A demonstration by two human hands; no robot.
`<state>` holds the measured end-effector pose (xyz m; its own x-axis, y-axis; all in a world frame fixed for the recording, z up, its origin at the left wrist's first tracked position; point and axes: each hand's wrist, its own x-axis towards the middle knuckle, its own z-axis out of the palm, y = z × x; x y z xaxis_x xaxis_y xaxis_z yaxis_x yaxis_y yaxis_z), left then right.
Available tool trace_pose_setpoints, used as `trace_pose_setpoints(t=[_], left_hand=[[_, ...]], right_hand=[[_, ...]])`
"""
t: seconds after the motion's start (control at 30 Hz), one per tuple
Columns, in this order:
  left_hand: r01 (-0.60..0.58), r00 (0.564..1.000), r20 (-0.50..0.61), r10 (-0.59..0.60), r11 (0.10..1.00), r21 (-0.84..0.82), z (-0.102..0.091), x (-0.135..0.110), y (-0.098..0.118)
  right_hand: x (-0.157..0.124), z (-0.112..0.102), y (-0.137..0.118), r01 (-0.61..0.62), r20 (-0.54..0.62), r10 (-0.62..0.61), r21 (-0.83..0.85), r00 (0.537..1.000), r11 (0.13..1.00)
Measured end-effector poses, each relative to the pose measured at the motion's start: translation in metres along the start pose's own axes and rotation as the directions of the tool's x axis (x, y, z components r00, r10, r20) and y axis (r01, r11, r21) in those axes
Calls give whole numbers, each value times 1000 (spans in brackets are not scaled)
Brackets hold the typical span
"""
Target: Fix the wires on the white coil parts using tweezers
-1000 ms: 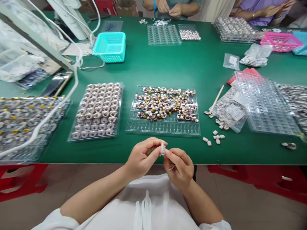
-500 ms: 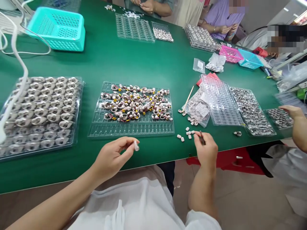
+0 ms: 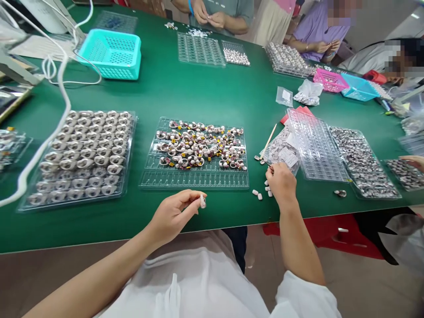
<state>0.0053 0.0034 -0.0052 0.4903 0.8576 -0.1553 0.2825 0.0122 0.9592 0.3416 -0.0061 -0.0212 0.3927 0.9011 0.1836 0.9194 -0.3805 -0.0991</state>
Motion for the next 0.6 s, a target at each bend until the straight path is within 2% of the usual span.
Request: trace_pose_setpoints(t=[0.07, 0.13, 0.2, 0.27, 0.33, 0.4, 0.43, 0.47, 0.5, 0.6], left_hand=[[4, 1000, -4, -5, 999, -47, -1, -1, 0], [5, 1000, -10, -6, 995, -104, -1, -2, 1], [-4, 1000, -8, 3, 984, -179, 0, -3, 5], [-21, 999, 18, 27, 959, -282, 4, -3, 10], [-62, 995, 53, 90, 918, -393, 9, -5, 16], [-109, 985, 73, 159, 884, -455, 13, -7, 20], [-133, 980, 73, 186, 880, -456, 14, -9, 21], [-154, 977, 68, 204, 885, -440, 14, -11, 21], [-172, 974, 65, 216, 897, -408, 12, -13, 21], [-206, 969, 74, 234, 940, -274, 4, -17, 18]], right_hand=[[-6, -6, -3, 20, -43, -18, 56, 999, 998], [-22, -17, -14, 103, -129, -72, 249, 989, 963], [-47, -30, -35, 195, -135, -145, 529, 980, 826], [-75, -40, -62, 166, -73, -168, 741, 983, 651], [-100, -40, -92, 113, -54, -138, 876, 989, 470], [-120, -30, -118, 64, -64, -11, 943, 998, 325], [-126, -24, -129, 47, -63, 46, 958, 997, 284], [-130, -17, -137, 40, -67, 85, 959, 994, 279], [-133, -11, -143, 46, -85, 113, 949, 990, 311], [-133, -2, -148, 149, -200, 52, 859, 979, 490]])
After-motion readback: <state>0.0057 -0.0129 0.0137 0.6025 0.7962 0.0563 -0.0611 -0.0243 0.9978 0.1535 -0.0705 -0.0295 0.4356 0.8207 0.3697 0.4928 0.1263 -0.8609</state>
